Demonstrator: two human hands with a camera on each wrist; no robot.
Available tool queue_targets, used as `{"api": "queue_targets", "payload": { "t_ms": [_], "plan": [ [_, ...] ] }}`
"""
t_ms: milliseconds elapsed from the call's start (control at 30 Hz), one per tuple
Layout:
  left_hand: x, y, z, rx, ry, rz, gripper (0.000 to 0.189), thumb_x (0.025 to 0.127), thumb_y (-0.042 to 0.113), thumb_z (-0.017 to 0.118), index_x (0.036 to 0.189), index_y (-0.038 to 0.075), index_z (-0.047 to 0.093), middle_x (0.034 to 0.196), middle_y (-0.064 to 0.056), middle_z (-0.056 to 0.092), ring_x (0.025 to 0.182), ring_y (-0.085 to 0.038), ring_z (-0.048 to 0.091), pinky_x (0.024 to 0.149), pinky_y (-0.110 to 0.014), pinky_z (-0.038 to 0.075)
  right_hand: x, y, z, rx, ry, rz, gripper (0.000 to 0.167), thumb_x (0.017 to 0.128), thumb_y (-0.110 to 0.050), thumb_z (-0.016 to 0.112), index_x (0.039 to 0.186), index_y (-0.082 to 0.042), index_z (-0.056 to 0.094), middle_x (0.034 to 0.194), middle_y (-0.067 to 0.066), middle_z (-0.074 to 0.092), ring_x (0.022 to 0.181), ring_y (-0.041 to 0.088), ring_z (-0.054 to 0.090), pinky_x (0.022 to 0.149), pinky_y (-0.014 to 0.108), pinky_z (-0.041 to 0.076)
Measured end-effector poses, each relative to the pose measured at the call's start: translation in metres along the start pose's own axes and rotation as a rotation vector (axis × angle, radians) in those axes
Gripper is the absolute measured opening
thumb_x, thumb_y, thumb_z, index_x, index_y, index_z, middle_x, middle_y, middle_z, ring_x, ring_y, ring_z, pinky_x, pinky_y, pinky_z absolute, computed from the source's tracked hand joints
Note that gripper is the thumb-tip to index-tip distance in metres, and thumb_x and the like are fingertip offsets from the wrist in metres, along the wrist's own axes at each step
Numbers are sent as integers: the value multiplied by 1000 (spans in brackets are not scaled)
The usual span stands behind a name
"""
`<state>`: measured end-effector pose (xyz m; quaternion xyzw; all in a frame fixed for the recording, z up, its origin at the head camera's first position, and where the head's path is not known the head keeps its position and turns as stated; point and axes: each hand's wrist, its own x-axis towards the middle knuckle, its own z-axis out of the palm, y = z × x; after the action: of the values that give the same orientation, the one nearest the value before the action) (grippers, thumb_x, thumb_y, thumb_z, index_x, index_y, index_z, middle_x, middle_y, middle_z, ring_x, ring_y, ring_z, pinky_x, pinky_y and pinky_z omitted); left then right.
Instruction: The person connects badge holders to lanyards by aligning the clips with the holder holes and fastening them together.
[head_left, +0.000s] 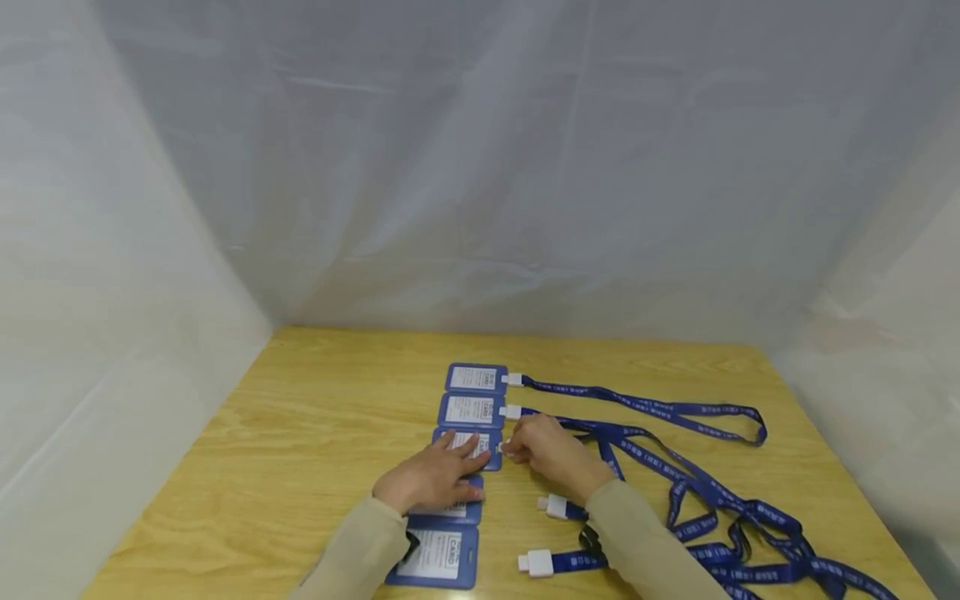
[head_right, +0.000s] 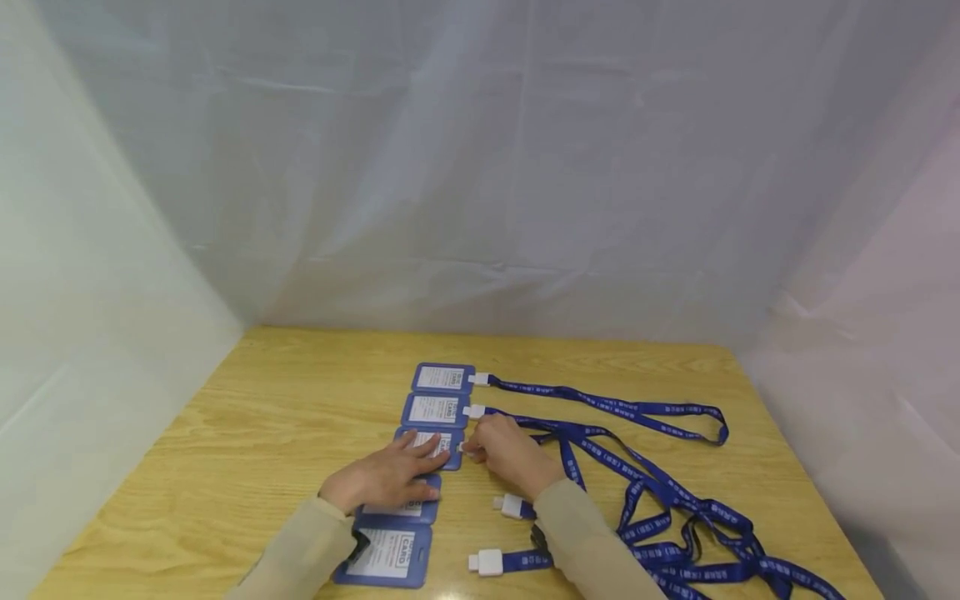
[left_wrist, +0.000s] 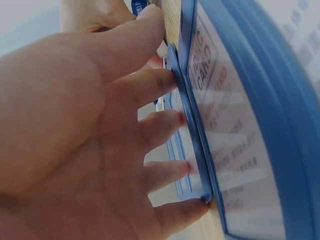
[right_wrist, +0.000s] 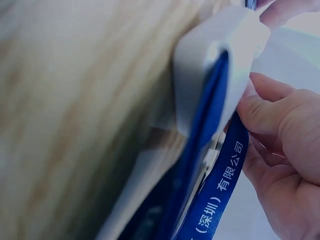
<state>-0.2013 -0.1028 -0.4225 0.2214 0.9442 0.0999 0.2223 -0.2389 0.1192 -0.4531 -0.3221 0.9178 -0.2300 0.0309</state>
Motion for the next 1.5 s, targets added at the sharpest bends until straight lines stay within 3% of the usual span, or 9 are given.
{"api": "queue_targets", "payload": {
  "t_ms": [267,600,800,1067,1500],
  "plan": [
    [4,3,7,-10,-7,11,65,100,58,50,156,27,40,168,0,24,155,-41,15,122,-63,22,-2,2,3,-12,13,-8,25,94,4,65,107,-12,80,100,-2,74,97,12,69,87,24,59],
    [6,5,2,4,-27,6,67,101,58,48,158,26,37,169,0,22,155,-39,13,123,-63,18,2,2,0,-50,7,-33,23,97,-1,65,109,-13,80,102,-2,74,98,11,68,90,27,59],
    [11,6,-2,12,-37,-3,67,100,58,49,158,27,36,169,1,22,156,-38,14,123,-63,20,6,2,1,-66,6,-17,21,95,-1,67,108,-12,80,102,-1,74,99,13,68,90,30,60],
    [10,5,-2,-7,-44,-8,65,101,55,50,157,26,37,168,2,23,156,-35,14,123,-63,19,9,4,5,-69,-6,-66,23,93,0,69,110,-12,79,99,-2,74,93,11,67,86,27,60],
    [9,7,-2,19,-13,-11,63,101,55,50,156,26,41,167,2,29,155,-36,20,120,-62,27,3,0,3,-40,-2,-27,20,97,-7,67,112,-13,79,99,-5,73,97,11,68,91,30,59]
  ]
}}
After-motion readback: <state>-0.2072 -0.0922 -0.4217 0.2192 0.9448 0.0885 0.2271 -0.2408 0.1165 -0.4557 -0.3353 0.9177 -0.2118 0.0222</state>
